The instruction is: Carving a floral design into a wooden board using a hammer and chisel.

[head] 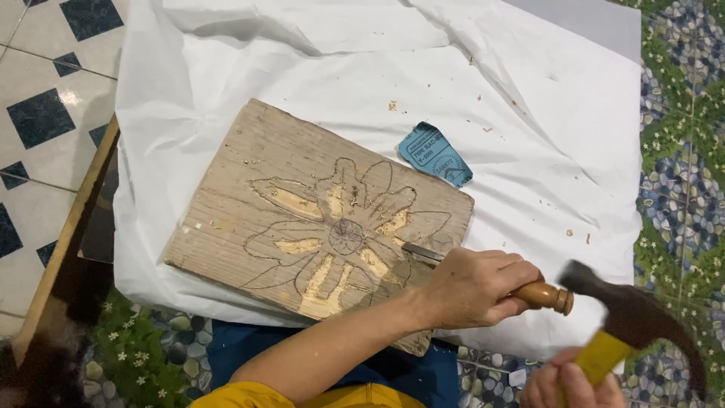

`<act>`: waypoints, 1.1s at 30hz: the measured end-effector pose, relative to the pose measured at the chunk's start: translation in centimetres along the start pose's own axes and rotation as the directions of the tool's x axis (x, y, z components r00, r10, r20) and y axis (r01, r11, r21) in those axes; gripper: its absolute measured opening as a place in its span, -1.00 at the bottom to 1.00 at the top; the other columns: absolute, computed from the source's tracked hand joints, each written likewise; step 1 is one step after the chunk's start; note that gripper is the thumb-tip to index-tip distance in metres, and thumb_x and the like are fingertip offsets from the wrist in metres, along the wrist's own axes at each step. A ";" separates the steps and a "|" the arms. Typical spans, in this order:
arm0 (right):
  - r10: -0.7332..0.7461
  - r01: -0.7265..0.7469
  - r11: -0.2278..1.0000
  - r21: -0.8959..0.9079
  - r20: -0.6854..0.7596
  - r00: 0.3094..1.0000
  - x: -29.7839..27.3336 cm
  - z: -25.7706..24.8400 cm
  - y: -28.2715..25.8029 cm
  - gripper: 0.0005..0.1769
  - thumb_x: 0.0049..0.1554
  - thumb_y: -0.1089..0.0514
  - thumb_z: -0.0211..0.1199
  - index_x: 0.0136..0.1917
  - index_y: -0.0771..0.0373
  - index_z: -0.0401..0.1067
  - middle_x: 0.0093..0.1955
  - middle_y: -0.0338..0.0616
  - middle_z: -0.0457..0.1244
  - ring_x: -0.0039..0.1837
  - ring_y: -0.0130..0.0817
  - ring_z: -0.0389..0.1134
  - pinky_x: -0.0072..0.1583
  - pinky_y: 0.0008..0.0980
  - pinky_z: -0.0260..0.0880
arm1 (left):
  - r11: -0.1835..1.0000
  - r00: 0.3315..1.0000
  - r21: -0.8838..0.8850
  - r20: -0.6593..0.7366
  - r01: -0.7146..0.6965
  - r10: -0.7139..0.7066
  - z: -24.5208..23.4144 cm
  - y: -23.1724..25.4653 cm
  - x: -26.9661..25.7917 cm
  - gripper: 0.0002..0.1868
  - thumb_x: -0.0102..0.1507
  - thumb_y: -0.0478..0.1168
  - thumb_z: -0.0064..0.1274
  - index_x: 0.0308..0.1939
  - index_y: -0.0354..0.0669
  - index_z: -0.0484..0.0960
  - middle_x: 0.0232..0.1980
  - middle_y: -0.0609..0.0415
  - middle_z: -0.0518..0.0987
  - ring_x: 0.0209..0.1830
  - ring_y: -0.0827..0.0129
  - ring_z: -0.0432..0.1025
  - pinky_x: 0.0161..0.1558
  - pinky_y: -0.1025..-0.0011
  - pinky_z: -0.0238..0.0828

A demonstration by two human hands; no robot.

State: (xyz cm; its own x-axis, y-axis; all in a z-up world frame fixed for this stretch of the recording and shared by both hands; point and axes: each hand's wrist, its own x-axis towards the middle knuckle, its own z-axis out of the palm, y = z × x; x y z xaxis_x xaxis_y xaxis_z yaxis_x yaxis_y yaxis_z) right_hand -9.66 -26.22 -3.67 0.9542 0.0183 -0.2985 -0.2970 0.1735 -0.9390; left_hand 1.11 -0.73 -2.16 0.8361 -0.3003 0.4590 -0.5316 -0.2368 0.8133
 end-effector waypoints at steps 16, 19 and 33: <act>-0.147 0.122 0.975 -0.185 -0.126 0.981 0.6 0.9 -0.2 -0.80 0.37 0.20 -0.20 -0.11 0.12 0.14 -0.50 -0.36 -0.02 -0.60 -0.46 0.08 -0.52 -0.34 0.32 | 0.993 1.000 0.121 0.012 0.016 -0.017 2.8 -2.5 -0.1 -0.75 0.17 -0.22 0.17 -0.10 -0.17 0.57 -0.34 0.13 0.61 -0.51 0.47 0.40 -0.55 0.64 0.22; 0.009 -0.071 0.990 -0.125 -0.440 0.898 0.9 1.3 1.5 -0.89 0.30 0.29 -0.09 0.08 0.13 0.20 -0.56 -0.42 -0.06 -0.63 -0.54 -0.05 -0.63 -0.49 -0.02 | 0.991 0.999 0.136 0.037 0.010 -0.015 3.4 -2.9 0.3 -0.77 0.15 -0.27 0.21 -0.13 -0.19 0.61 -0.32 0.08 0.64 -0.55 0.48 0.39 -0.56 0.66 0.22; -0.147 0.108 0.974 -0.199 -0.192 0.970 1.1 1.1 1.4 -0.94 0.41 0.14 -0.17 0.12 0.13 0.05 -0.42 -0.33 -0.06 -0.55 -0.45 0.00 -0.52 -0.36 0.21 | 0.983 0.996 0.178 0.071 0.045 -0.059 3.8 -3.2 -0.6 -0.78 0.06 -0.29 0.27 -0.23 -0.10 0.62 -0.39 0.18 0.62 -0.53 0.50 0.40 -0.55 0.64 0.19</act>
State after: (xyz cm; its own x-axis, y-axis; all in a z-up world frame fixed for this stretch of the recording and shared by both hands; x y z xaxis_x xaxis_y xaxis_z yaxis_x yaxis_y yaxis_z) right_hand -8.95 -24.89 -5.15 0.9629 -0.1970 -0.1845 -0.1930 -0.0246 -0.9809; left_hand 1.79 -3.35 -6.40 0.8541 -0.3509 0.3839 -0.5088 -0.4108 0.7565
